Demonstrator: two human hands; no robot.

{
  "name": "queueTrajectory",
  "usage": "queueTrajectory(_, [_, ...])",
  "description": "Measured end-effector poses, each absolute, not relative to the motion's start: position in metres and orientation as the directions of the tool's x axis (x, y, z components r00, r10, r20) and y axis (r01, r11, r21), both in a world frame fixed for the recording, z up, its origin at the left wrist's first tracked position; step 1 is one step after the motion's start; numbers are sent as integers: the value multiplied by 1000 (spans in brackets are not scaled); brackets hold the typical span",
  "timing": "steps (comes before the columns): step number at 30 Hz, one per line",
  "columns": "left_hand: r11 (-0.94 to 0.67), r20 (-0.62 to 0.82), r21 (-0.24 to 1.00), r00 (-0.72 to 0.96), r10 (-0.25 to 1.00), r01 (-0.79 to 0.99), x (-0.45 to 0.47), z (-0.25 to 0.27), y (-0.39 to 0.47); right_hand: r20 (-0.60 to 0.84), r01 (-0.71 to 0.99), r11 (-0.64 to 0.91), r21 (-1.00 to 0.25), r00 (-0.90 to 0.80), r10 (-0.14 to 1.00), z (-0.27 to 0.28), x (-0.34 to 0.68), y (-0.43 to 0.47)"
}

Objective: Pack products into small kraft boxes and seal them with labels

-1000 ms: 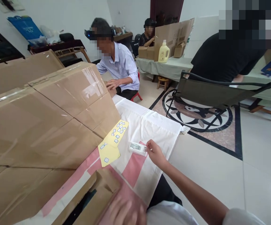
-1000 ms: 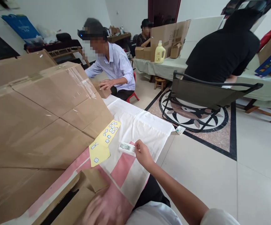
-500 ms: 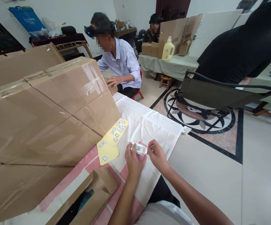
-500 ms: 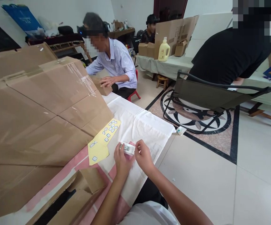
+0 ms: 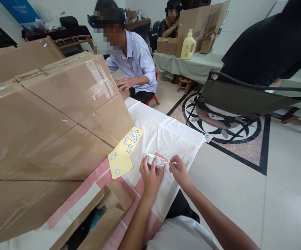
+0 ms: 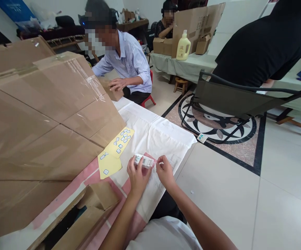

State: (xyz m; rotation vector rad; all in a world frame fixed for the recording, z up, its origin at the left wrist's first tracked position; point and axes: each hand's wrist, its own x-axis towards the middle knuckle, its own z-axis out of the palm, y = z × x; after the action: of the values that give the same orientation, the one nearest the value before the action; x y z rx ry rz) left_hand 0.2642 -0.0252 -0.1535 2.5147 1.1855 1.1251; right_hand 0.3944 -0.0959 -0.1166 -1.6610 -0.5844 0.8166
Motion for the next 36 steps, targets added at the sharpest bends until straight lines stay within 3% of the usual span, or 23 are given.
queueTrajectory(11, [-767,596,329,509,622,551,259,-152,-30,-233,-27,-279,-960,632,739,-156,398,-88])
queueTrajectory(18, [-793,620,285,527,581,539,260,-150,-28,-109,100,-212,-972,609,785,-151,406,-82])
queueTrajectory(28, [-772,671,291,455,585,564,266,-153,-31,-234,86,-283,-955,367,900,-152,417,-78])
queueTrajectory(36, [-742,654,362,414,633,564,269,-159,-32,-186,16,-202,-979,332,925,-153,414,-77])
